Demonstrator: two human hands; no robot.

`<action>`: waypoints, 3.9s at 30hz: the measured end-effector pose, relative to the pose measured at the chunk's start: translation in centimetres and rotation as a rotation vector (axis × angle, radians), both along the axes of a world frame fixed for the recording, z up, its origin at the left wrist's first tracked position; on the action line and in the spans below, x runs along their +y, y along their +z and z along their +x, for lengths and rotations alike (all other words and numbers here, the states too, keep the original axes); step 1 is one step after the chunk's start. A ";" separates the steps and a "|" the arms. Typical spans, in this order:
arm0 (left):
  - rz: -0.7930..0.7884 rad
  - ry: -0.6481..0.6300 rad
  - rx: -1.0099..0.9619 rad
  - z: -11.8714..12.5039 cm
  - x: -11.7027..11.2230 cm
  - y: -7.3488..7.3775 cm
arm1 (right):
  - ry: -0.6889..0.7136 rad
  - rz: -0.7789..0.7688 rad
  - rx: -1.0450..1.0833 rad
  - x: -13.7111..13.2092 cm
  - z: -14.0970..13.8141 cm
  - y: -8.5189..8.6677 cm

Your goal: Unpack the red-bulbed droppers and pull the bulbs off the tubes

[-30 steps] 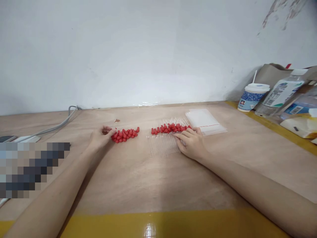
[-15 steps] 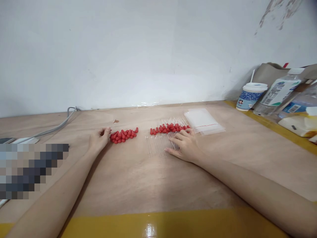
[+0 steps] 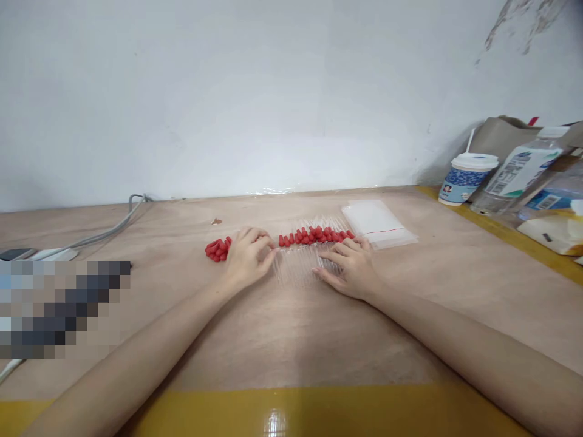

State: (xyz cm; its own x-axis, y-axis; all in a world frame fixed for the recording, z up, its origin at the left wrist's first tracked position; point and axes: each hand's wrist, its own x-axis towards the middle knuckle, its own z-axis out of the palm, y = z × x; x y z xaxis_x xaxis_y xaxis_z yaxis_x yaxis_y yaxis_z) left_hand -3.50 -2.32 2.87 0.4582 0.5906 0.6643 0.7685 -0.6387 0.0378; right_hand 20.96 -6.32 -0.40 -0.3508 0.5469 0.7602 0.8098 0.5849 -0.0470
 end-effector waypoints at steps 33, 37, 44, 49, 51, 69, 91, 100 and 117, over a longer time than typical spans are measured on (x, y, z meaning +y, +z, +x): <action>-0.119 -0.317 -0.180 -0.1 -3.4 -2.3 | 0.265 0.042 -0.105 -0.5 0.8 0.0; -0.106 -0.358 -0.169 0.4 -3.4 -2.3 | 0.349 0.015 -0.121 -0.4 0.5 -0.3; -0.069 -0.483 -0.064 1.9 -3.6 -2.4 | 0.374 0.003 -0.081 -0.7 0.0 -0.6; 0.055 -0.506 -0.004 2.8 -3.5 -3.2 | 0.371 0.023 -0.071 -1.0 -0.7 -0.7; 0.089 -0.495 0.002 2.8 -3.6 -3.4 | 0.377 0.041 -0.058 -1.1 -1.0 -0.7; 0.060 -0.511 0.043 1.8 -4.4 -2.8 | 0.446 0.196 -0.154 -1.8 -0.9 -0.3; -0.188 0.451 -0.476 -9.5 2.0 1.7 | 0.008 0.050 0.039 0.0 1.4 -0.3; -0.434 0.457 -0.618 -12.4 4.4 -0.3 | -0.100 -0.003 0.079 0.2 0.7 -0.3; -0.178 0.148 -0.323 -5.1 -1.0 0.2 | -0.068 0.014 -0.024 -0.2 0.4 -0.2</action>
State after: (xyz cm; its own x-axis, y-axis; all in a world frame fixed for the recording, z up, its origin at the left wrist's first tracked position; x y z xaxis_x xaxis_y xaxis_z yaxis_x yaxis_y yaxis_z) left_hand -8.63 -3.29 3.11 0.1433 0.7534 0.6418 0.7823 -0.4834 0.3928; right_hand 21.37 -6.50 -0.57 -0.3314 0.5594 0.7598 0.8484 0.5290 -0.0194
